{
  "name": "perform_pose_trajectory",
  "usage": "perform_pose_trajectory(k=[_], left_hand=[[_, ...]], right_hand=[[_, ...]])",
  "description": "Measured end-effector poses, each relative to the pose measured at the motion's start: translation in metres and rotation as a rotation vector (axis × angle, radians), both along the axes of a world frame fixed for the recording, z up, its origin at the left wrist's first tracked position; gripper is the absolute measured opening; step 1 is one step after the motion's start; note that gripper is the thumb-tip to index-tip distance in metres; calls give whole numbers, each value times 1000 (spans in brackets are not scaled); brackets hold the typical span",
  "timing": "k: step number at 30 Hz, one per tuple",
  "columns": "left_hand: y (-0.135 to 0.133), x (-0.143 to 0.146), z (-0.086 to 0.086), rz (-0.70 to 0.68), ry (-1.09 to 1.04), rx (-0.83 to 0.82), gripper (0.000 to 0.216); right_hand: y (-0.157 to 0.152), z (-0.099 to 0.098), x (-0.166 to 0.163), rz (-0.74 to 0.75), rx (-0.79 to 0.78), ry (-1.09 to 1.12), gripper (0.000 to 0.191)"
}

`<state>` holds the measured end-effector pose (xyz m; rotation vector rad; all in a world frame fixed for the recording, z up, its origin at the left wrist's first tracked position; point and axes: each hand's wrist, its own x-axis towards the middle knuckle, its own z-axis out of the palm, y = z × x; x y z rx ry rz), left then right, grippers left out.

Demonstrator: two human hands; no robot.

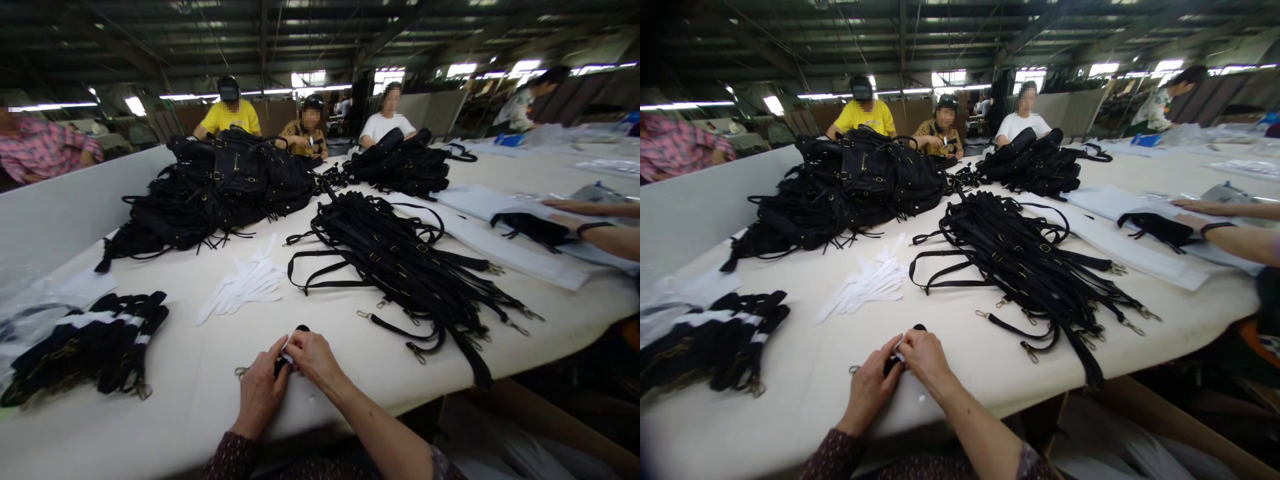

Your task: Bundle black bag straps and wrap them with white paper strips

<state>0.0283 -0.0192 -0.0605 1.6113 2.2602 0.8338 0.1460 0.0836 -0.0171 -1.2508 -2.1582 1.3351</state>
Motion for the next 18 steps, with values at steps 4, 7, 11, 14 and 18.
perform_pose_trajectory(k=[4, 7, 11, 14, 18], left_hand=[[-1, -1, -3, -10, -10, 25, 47], [-1, 0, -3, -13, -4, 36, 50], [0, 0, -3, -27, 8, 60, 49], [0, 0, -3, -42, 2, 86, 48], [-1, 0, -2, -40, 11, 80, 48]], right_hand=[[5, -2, 3, 20, -29, 17, 9], [7, -6, 4, 3, -70, 60, 23], [7, -10, 1, -12, -87, 119, 49], [8, -12, -2, 19, -58, 115, 55], [12, -15, -2, 86, -85, 124, 53]])
